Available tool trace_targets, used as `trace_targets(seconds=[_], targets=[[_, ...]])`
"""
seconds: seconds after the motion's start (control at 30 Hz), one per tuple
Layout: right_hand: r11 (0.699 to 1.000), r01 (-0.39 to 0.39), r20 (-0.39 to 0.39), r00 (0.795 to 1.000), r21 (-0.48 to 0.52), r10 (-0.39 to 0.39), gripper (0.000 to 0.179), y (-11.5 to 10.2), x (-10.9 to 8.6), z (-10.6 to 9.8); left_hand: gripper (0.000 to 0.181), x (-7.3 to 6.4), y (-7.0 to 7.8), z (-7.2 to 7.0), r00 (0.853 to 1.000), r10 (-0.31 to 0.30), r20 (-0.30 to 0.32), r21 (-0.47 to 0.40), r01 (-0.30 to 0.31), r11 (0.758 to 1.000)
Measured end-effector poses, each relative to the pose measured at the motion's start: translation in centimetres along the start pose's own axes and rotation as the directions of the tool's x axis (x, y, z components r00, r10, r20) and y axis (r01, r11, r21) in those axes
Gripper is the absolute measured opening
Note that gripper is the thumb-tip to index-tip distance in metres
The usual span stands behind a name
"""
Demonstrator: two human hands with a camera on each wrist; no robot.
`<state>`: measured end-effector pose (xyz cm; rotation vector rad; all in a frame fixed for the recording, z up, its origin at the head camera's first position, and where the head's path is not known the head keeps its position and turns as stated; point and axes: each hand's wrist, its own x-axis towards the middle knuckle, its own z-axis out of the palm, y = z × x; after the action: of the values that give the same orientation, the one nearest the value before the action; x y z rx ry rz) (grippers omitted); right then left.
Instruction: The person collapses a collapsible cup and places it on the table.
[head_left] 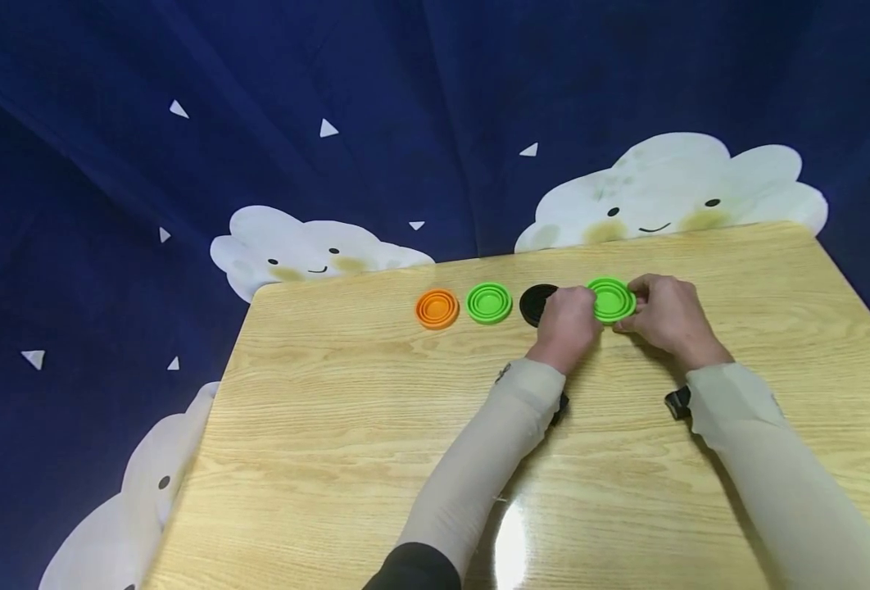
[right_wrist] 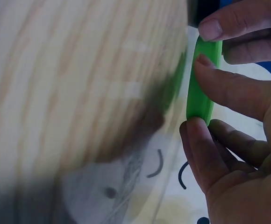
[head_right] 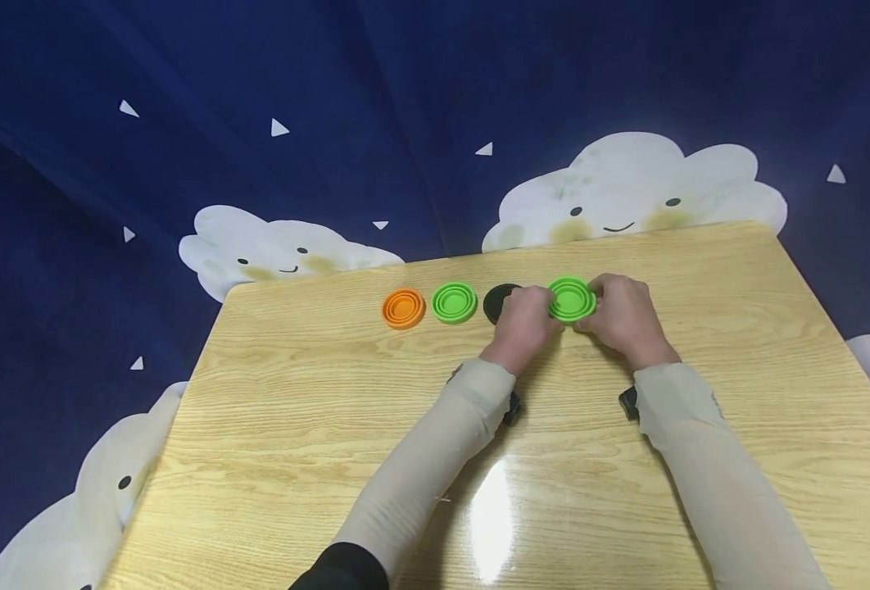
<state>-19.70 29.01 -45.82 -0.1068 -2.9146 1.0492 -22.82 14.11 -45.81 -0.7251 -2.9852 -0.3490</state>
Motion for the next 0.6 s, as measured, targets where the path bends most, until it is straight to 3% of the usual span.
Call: trace_targets(seconds=[0.27,0.6], targets=[[1.000,0.002,0.013,1.000,-0.031,-0.002,0.060,0.2,0.1,0.2,0.007,0.2,0.6,-0.1,0.997,0.057,0.049,0.157,-0.064,0.985],[0.999,0.032,0.037,0.999,-0.042,-0.030,0.061,-0.1,0.1,0.2,0.011,-0.2,1.2,-1.1,0.994,0.006,0.111,0.140,-0.022,0.990]])
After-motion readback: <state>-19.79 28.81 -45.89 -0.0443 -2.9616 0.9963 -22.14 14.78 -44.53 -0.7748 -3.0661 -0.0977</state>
